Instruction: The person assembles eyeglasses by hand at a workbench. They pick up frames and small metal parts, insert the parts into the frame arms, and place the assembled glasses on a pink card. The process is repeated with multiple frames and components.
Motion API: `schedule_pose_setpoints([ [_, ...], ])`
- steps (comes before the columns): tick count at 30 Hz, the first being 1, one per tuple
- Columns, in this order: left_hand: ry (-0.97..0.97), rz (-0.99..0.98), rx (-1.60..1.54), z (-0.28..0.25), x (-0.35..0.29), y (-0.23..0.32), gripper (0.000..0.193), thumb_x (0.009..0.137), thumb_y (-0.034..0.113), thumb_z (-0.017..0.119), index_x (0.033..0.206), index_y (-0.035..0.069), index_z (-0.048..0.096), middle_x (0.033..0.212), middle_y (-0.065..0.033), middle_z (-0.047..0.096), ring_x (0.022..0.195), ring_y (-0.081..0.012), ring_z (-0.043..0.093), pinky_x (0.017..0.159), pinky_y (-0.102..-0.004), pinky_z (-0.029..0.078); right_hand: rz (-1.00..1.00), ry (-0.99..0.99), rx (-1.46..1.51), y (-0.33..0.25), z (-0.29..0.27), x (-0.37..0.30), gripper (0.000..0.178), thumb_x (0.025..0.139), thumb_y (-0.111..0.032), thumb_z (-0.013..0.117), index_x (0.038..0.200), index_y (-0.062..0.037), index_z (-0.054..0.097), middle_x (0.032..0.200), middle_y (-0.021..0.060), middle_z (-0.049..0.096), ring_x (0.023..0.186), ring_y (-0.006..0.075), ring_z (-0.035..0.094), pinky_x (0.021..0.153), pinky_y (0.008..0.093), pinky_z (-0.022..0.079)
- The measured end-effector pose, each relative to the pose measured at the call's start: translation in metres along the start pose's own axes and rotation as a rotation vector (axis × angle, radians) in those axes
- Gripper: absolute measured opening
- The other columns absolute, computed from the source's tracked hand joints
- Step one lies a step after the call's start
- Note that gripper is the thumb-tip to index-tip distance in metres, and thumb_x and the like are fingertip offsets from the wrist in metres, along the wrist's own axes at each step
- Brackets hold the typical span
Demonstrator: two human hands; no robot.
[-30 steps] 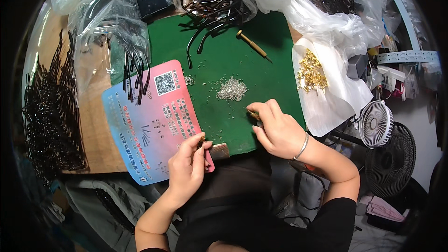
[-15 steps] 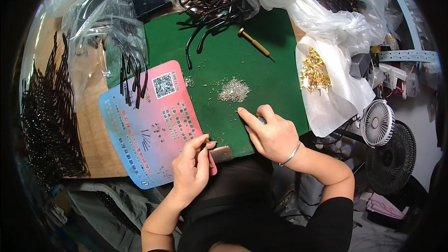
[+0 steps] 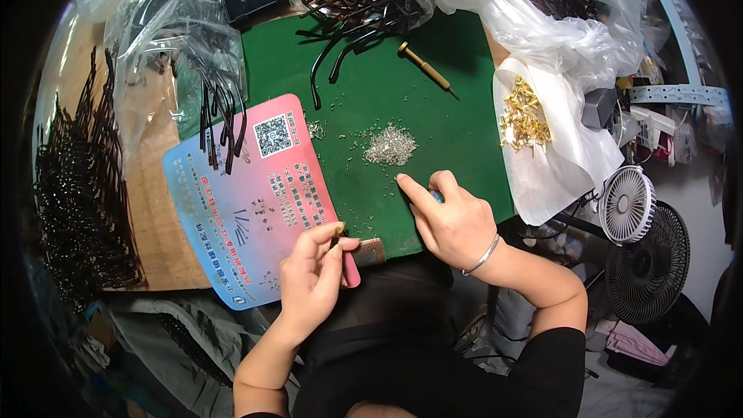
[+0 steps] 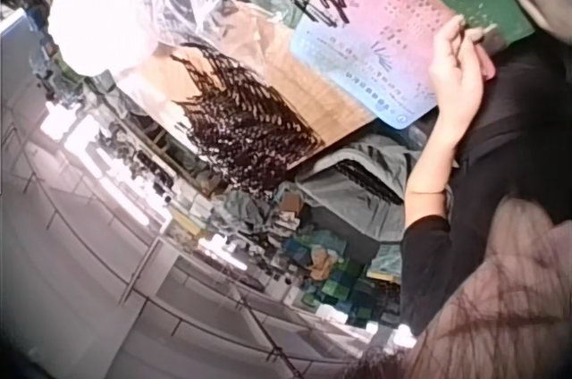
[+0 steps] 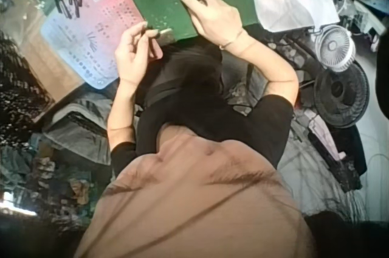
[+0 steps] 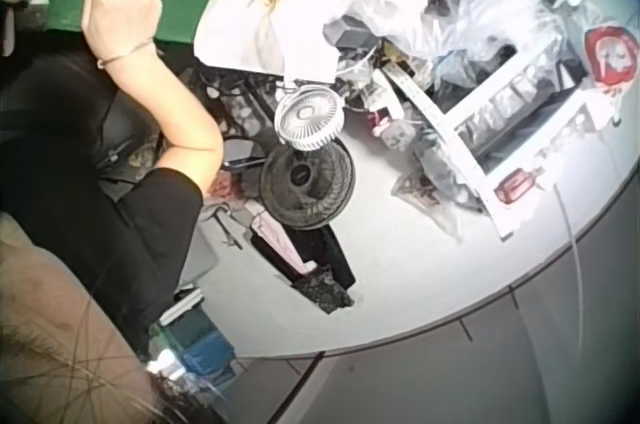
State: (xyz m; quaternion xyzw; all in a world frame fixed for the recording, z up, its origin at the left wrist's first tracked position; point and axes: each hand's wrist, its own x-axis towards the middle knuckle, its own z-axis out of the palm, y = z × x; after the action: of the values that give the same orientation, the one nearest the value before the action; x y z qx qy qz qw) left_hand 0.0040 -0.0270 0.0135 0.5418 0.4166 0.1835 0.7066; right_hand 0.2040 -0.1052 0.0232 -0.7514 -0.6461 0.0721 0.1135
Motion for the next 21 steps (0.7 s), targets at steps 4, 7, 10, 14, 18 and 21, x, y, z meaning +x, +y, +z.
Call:
schedule_pose_setpoints([
  [4, 0.000, 0.011, -0.066, -0.001, -0.005, 0.005, 0.021, 0.091, -0.002, 0.044, 0.111, -0.004, 0.048, 0.094, -0.0105, 0.065, 0.071, -0.0048, 0.057, 0.055, -0.0186, 0.046, 0.012, 0.002, -0.003, 0.000, 0.001, -0.001, 0.047, 0.068, -0.009, 0.063, 0.114, -0.0128, 0.055, 0.085, 0.0093, 0.048, 0.056, 0.0195, 0.056, 0.044, 0.0298, 0.046],
  [7, 0.020, -0.001, 0.017, 0.000, 0.000, -0.001, 0.021, 0.090, -0.002, 0.045, 0.111, -0.005, 0.048, 0.094, -0.0106, 0.066, 0.070, -0.0044, 0.057, 0.054, -0.0188, 0.046, 0.013, 0.008, -0.003, 0.000, 0.001, -0.001, 0.047, 0.068, -0.009, 0.064, 0.114, -0.0127, 0.055, 0.084, 0.0092, 0.048, 0.056, 0.0196, 0.056, 0.044, 0.0300, 0.046],
  [10, 0.009, -0.021, 0.038, 0.000, 0.000, -0.003, 0.021, 0.090, -0.002, 0.045, 0.111, -0.005, 0.049, 0.092, -0.0107, 0.066, 0.068, -0.0046, 0.057, 0.054, -0.0190, 0.047, 0.015, -0.009, -0.001, -0.001, 0.001, 0.000, 0.047, 0.069, -0.009, 0.063, 0.114, -0.0136, 0.055, 0.084, 0.0092, 0.048, 0.056, 0.0200, 0.056, 0.045, 0.0306, 0.047],
  [14, -0.002, -0.025, 0.033, -0.003, 0.003, -0.002, 0.021, 0.090, -0.002, 0.046, 0.110, -0.004, 0.050, 0.092, -0.0111, 0.067, 0.068, -0.0051, 0.058, 0.056, -0.0191, 0.048, 0.007, -0.056, 0.009, -0.002, -0.001, 0.002, 0.046, 0.070, -0.009, 0.062, 0.115, -0.0159, 0.054, 0.084, 0.0101, 0.048, 0.056, 0.0220, 0.057, 0.045, 0.0326, 0.048],
  [18, 0.032, 0.039, 0.125, -0.004, 0.001, -0.009, 0.022, 0.088, -0.002, 0.049, 0.110, -0.004, 0.051, 0.091, -0.0121, 0.067, 0.075, -0.0096, 0.063, 0.061, -0.0227, 0.051, 0.087, -0.229, 0.226, -0.012, -0.012, 0.008, 0.036, 0.079, -0.008, 0.057, 0.115, -0.0120, 0.055, 0.085, 0.0115, 0.050, 0.063, 0.0277, 0.058, 0.055, 0.0354, 0.049],
  [21, 0.136, 0.217, 0.358, 0.005, -0.001, -0.014, 0.022, 0.084, -0.003, 0.053, 0.106, -0.004, 0.054, 0.085, -0.0152, 0.066, 0.074, -0.0192, 0.067, 0.061, -0.0272, 0.052, 0.030, -0.393, 0.579, -0.029, -0.017, 0.005, 0.033, 0.082, -0.013, 0.054, 0.116, -0.0134, 0.051, 0.088, 0.0136, 0.050, 0.071, 0.0310, 0.058, 0.061, 0.0388, 0.051],
])
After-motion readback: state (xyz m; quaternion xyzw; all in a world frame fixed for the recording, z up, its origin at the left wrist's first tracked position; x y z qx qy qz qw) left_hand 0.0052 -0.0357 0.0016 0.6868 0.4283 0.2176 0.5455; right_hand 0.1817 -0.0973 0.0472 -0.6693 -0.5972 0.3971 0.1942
